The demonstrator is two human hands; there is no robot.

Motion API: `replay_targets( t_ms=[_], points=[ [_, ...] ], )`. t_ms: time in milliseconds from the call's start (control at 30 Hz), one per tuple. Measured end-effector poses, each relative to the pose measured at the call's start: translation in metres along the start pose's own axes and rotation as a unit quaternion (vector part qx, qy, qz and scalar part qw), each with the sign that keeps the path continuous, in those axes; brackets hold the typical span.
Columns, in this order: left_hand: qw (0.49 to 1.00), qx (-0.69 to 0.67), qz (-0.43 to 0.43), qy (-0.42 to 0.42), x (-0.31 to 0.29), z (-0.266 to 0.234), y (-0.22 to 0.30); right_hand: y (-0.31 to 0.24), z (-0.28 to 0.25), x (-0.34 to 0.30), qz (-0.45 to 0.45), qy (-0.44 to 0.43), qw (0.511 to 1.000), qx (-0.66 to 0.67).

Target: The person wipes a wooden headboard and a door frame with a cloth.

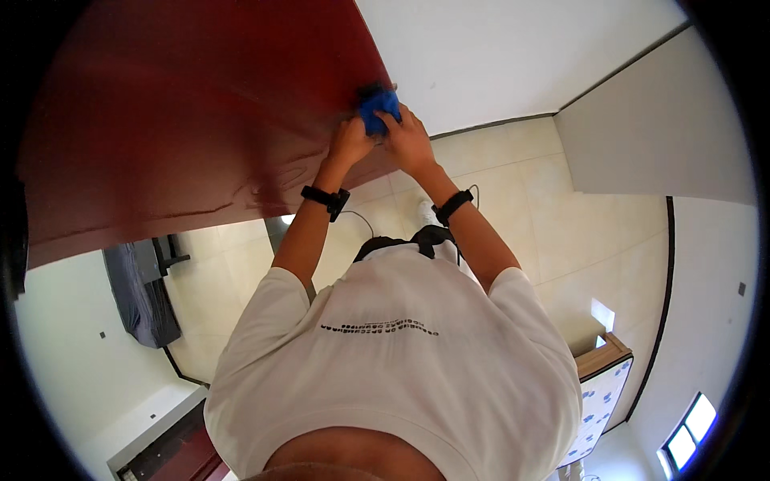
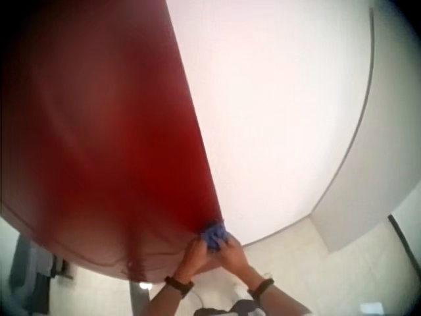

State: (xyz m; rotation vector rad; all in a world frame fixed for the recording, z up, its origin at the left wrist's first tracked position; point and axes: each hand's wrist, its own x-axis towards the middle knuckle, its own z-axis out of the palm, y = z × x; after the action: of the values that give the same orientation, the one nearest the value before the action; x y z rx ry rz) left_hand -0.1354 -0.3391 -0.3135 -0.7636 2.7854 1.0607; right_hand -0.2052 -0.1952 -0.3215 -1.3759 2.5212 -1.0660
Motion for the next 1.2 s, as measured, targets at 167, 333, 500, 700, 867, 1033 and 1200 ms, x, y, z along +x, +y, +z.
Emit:
replay_targets(
  t_ms=[167, 333, 500, 700, 867, 1033, 1200],
  points=[
    [0.995, -0.044, 0.012, -0.087, 0.018, 0.006, -0.023, -0.009, -0.001, 0.002, 0.049, 0.009, 0.999, -0.015],
    [0.986, -0.118, 0.009, -0.114, 0.023, 0.022, -0.034, -0.007, -0.014, 0.008, 0.104, -0.074, 0.989, -0.070],
    [0.969, -0.179, -0.045, -0.162, 0.027, 0.005, -0.027, -0.016, -0.008, 0.007, 0.139, -0.101, 0.980, -0.096],
    [0.991, -0.112, 0.024, -0.066, 0.045, 0.011, -0.015, -0.011, -0.006, 0.018, 0.155, -0.037, 0.983, -0.092],
    [0.995, -0.068, 0.078, -0.011, 0.040, 0.004, -0.015, -0.025, 0.006, 0.024, 0.194, -0.001, 0.979, -0.059],
    [0.981, 0.077, 0.151, 0.095, 0.035, 0.021, -0.022, -0.023, -0.003, 0.030, 0.268, -0.037, 0.962, 0.024],
    [0.982, -0.033, 0.174, 0.061, 0.029, 0.041, -0.034, -0.015, 0.007, 0.018, 0.298, -0.026, 0.951, 0.083]
  ],
)
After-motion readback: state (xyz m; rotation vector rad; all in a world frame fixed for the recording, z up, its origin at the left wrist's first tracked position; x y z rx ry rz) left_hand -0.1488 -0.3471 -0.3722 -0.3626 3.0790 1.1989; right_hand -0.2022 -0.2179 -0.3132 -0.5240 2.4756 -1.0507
